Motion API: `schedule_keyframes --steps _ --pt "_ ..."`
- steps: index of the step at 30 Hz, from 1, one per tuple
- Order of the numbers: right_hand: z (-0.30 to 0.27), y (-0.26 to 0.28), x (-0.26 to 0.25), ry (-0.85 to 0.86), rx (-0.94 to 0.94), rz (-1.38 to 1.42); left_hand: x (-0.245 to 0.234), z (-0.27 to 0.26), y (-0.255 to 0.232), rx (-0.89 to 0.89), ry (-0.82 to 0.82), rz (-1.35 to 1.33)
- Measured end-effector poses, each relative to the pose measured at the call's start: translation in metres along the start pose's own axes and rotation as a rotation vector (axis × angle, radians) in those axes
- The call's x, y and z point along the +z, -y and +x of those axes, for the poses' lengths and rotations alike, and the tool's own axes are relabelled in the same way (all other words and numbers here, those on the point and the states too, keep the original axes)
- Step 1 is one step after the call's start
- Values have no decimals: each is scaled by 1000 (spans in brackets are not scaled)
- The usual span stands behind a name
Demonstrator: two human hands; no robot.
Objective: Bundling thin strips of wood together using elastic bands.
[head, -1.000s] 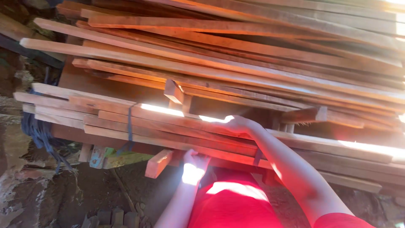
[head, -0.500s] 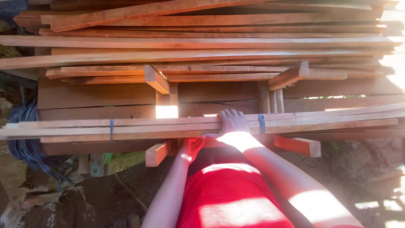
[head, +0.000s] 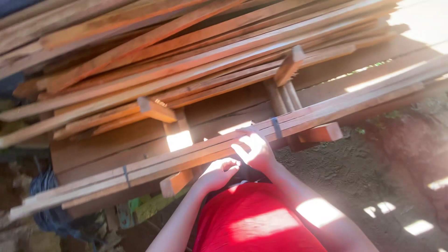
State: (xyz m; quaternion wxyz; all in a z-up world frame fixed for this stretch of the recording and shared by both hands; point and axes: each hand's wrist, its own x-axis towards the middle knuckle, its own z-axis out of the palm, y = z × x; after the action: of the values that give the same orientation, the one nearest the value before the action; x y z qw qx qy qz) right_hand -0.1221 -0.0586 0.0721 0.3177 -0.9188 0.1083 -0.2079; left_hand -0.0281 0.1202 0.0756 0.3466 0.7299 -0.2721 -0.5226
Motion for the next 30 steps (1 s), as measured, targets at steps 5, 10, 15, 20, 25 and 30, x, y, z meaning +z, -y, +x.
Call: schedule_keyframes --steps 5,10,15,20,25,30 --pt "-63 -58 -30 -262 546 345 4 56 -26 289 -265 214" --pt "-84 -102 -54 -103 838 327 4 152 -100 249 -262 -28" --pt "-114 -187 -5 -4 1161 876 32 279 -77 -14 140 152" --pt "-86 -181 -14 -106 1395 1248 95 327 -67 -143 511 8" --pt "-59 -160 -31 -47 1482 1510 87 311 -112 -558 627 -272" --pt "-49 -144 -37 -169 1494 1496 95 325 -84 -332 586 -74"
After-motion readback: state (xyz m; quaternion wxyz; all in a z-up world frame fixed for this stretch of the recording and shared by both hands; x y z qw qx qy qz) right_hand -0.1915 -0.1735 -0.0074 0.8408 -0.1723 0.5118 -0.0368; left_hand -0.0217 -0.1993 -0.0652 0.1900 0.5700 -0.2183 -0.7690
